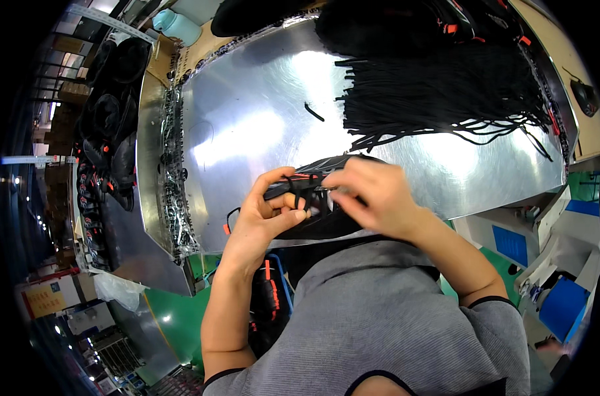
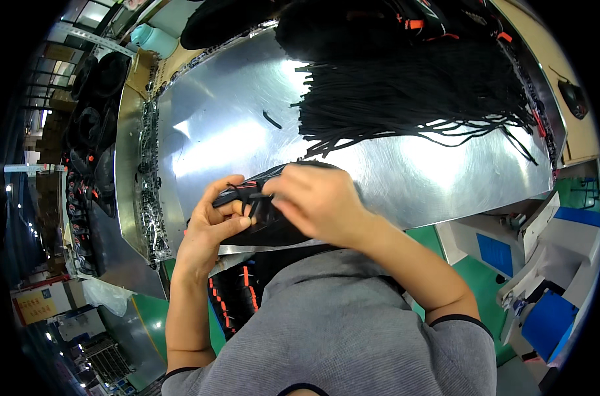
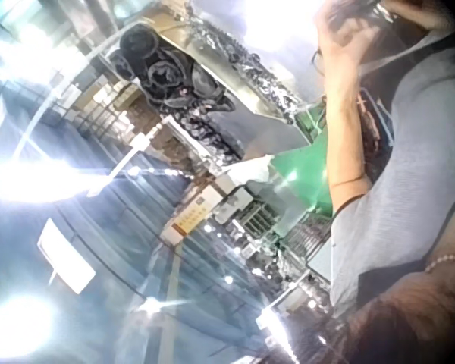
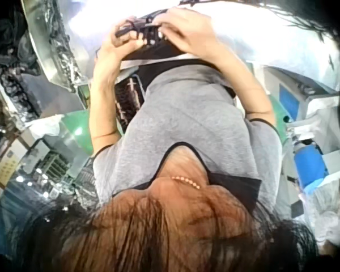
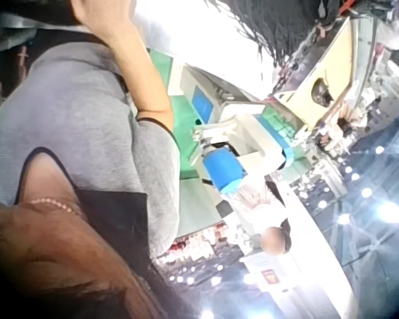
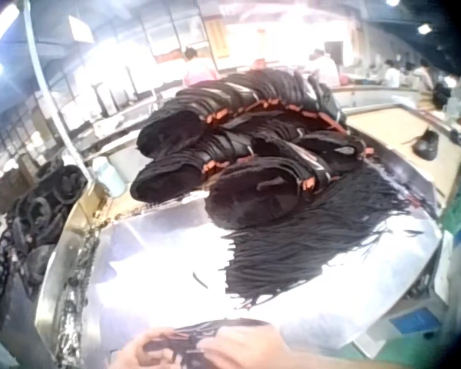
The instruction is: The person laces black athletic shoes with red accents on a metal workbench. They thread black shoelaces through the eyelets, pull them tight, and place the finished shoes on a pile of completed units.
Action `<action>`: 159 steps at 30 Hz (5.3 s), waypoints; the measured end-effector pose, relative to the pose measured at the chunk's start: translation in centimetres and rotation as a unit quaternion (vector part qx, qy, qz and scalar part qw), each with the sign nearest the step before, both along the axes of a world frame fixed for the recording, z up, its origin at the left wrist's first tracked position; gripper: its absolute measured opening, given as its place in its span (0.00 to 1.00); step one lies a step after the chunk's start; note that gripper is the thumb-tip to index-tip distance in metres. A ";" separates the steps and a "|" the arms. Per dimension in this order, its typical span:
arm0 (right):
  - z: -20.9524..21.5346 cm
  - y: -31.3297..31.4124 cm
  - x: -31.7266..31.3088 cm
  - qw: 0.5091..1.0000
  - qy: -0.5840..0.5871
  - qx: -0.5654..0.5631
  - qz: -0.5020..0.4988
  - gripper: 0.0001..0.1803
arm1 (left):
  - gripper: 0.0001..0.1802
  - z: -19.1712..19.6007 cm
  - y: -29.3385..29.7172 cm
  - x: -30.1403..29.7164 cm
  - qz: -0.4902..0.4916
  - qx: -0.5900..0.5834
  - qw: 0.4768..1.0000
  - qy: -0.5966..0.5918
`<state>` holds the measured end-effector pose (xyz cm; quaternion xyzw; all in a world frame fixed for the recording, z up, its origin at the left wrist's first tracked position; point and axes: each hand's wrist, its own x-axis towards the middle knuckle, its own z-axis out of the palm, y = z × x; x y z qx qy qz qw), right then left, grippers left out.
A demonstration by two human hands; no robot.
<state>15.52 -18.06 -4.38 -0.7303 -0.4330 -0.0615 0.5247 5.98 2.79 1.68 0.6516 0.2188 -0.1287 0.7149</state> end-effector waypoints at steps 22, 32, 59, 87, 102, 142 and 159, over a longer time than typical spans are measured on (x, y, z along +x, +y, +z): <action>-0.2 -2.6 -4.7 0.989 0.135 -0.011 0.057 0.09 | 0.21 -2.0 -1.5 0.6 0.013 0.225 0.971 -0.074; 1.3 -0.6 -6.9 0.973 0.215 -0.006 0.080 0.08 | 0.21 -3.3 -0.7 1.7 0.031 0.242 0.968 -0.064; -0.6 2.2 -3.0 0.977 0.206 0.006 -0.048 0.08 | 0.15 -0.7 -1.9 -2.3 -0.100 0.443 0.869 -0.195; -0.3 2.7 -4.2 0.915 0.379 -0.136 0.016 0.06 | 0.13 -3.8 -3.6 -2.9 -0.068 0.528 0.784 -0.320; -1.4 2.8 1.9 0.987 0.151 -0.048 -0.020 0.09 | 0.14 -1.7 2.2 -0.1 -0.318 0.055 0.946 -0.027; 4.6 -6.5 7.8 0.921 0.361 0.142 -0.033 0.09 | 0.11 0.3 14.9 6.4 0.074 0.647 0.705 -0.280; 2.5 -31.8 34.5 0.795 -0.068 -0.178 -0.576 0.40 | 0.44 7.2 -1.8 19.1 -0.182 0.707 0.565 -0.384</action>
